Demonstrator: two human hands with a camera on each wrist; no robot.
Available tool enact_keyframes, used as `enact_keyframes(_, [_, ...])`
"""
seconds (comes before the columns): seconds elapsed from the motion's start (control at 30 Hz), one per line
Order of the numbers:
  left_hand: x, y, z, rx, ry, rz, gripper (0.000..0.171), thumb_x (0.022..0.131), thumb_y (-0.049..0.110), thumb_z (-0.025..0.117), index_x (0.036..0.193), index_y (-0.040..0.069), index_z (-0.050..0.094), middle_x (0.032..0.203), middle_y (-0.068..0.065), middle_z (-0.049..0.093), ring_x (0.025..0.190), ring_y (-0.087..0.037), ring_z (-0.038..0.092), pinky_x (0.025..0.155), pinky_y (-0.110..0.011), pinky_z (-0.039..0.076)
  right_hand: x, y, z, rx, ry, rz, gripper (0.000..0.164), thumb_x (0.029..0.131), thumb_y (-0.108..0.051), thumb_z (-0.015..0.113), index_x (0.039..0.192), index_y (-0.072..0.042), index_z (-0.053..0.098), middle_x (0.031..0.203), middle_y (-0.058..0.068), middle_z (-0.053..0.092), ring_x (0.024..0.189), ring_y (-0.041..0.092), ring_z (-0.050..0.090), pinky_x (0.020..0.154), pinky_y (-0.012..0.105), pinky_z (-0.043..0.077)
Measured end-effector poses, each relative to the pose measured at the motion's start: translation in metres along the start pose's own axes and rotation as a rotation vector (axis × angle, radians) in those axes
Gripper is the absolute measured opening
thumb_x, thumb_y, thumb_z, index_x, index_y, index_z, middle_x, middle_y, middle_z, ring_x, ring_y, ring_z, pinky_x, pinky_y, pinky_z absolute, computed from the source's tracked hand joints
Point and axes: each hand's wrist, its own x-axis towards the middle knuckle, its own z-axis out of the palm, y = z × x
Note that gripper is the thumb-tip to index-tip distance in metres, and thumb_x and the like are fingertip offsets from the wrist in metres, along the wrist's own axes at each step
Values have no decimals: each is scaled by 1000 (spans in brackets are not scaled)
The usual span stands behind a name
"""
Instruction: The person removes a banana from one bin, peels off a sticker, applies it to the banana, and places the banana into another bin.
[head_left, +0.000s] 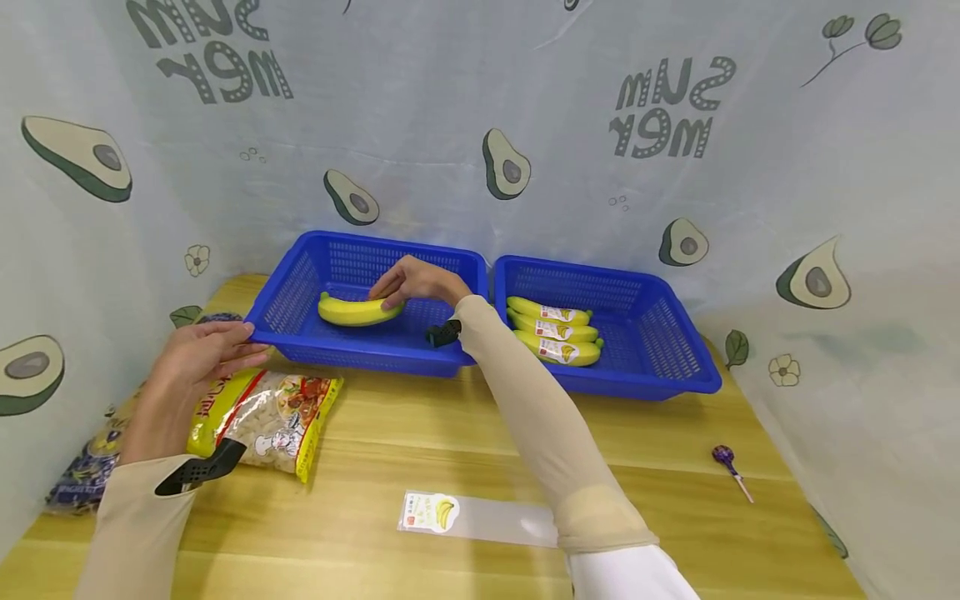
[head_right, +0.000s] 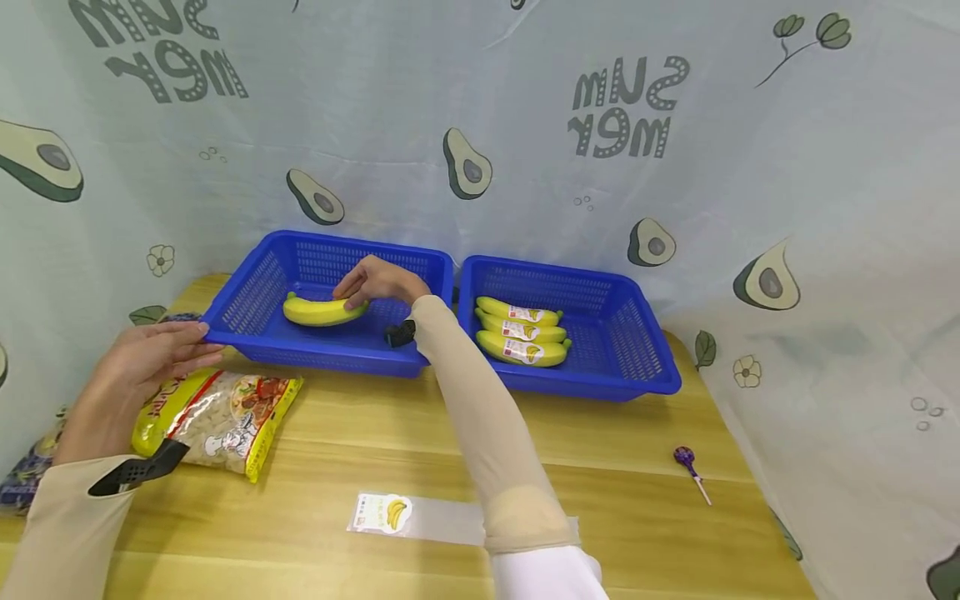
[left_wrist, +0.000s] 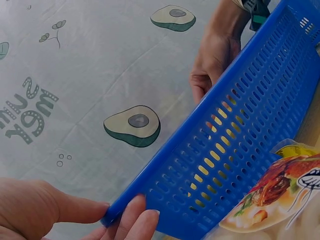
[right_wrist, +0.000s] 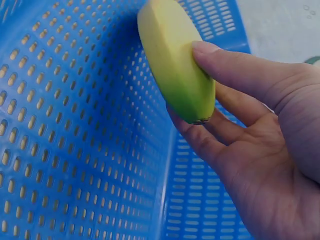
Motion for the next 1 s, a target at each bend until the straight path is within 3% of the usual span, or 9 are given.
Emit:
enact_keyframes(0.17, [-2, 0, -1, -23, -17, 11, 25, 112, 10, 55, 133, -4, 52, 84, 2, 76, 76, -14, 80, 75, -30, 66, -6, -1, -4, -10, -13, -19, 32, 98, 4, 75, 130, 5, 75, 130, 18, 75, 118, 26, 75, 96, 33, 63])
enact_keyframes(0.3, [-3, 0, -1, -24, -19, 8, 34, 113, 11, 55, 141, -7, 48, 84, 2, 76, 77, -13, 80, 76, -31, 66, -12, -2, -7, -3, -11, -43, 29, 99, 5, 74, 129, 5, 75, 128, 19, 76, 114, 26, 76, 94, 34, 64])
enact_keyframes(0.53, [-4, 0, 0, 17, -20, 1, 63, 114, 14, 54, 162, -15, 25, 85, 5, 75, 79, -11, 80, 79, -31, 66, -31, -7, -13, -19, 17, -114, 30, 101, 5, 71, 131, 6, 74, 130, 19, 75, 116, 26, 76, 94, 34, 63])
enact_keyframes(0.77, [-1, 1, 2, 4, -13, -1, 53, 113, 14, 55, 156, -11, 36, 85, 4, 76, 79, -12, 80, 79, -31, 66, -57, -16, -25, -3, 59, -170, 31, 102, 5, 70, 132, 5, 73, 131, 17, 75, 113, 23, 76, 96, 34, 62])
enact_keyframes(1.0, [-3, 0, 0, 27, -3, -11, 62, 114, 15, 54, 162, -14, 27, 84, 4, 75, 79, -11, 80, 80, -30, 66, -85, -20, -30, -36, 82, -212, 31, 102, 2, 72, 133, 0, 75, 132, 12, 76, 113, 22, 74, 95, 32, 61])
